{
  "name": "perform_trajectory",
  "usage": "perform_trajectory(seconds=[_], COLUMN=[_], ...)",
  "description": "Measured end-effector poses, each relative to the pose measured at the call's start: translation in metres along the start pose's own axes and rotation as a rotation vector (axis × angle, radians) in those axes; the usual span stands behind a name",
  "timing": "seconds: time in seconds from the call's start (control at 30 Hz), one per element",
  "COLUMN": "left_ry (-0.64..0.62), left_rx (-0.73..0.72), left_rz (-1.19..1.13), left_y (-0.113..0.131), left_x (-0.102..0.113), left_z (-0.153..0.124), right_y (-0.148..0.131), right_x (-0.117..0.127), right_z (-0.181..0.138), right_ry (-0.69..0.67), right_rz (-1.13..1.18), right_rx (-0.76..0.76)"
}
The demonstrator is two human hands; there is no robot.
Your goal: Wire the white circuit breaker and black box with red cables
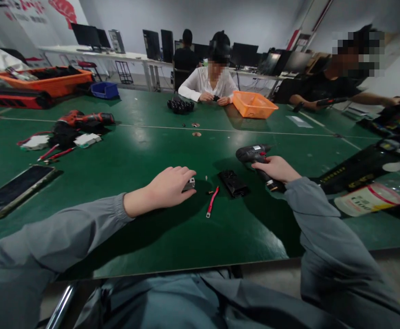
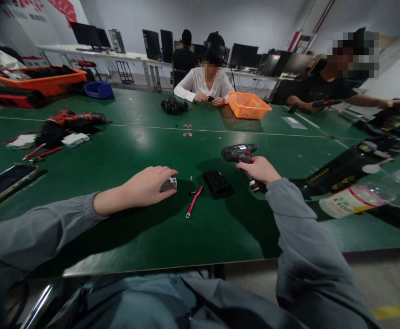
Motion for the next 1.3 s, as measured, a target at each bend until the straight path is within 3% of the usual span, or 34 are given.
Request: perform_trajectory(seconds=[0.4, 0.6, 0.9, 1.0, 1.07, 1.2, 1.27, 1.3], left_ry=[0.059, 0.099, 0.147, 0.151, 0.154, 0.165, 0.167, 0.168], left_rx=[0.037, 0.057, 0.063, 0.061, 0.062, 0.065, 0.063, 0.060], left_rz=[0.059, 0.087, 0.105, 0.096, 0.090, 0.096, 0.103, 0.108], left_y=[0.005, 0.008, 0.009, 0.009, 0.009, 0.009, 0.009, 0.009], left_x=[-0.006, -0.005, -0.006, -0.005, -0.005, -0.004, -0.004, -0.005], left_z=[-0.004, -0.006, -0.007, -0.007, -0.007, -0.008, -0.008, -0.008], right_y=[0.010, 0.005, 0.009, 0.003, -0.015, -0.077, -0.102, -0.113], right_x=[-0.010, -0.006, -0.008, -0.008, -0.005, -0.002, -0.014, -0.026], right_z=[0.007, 0.004, -0.003, -0.014, -0.026, -0.070, -0.095, -0.107], right_ry=[-0.095, -0.075, -0.159, -0.115, 0.003, 0.349, 0.397, 0.354], right_rz=[-0.320, -0.438, -0.553, -0.616, -0.650, -0.525, -0.430, -0.394], right_rx=[-0.021, 0.028, 0.022, 0.006, 0.074, 0.446, 0.651, 0.761])
Point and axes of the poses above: each hand's wrist, its own z-axis towards the middle knuckle, its own x-axis out of the back of the hand, y = z × x, the point moved 9 cm from there along z, towards the middle knuckle, and after that the axes turned 13 degrees about z, right-handed, at the moved point
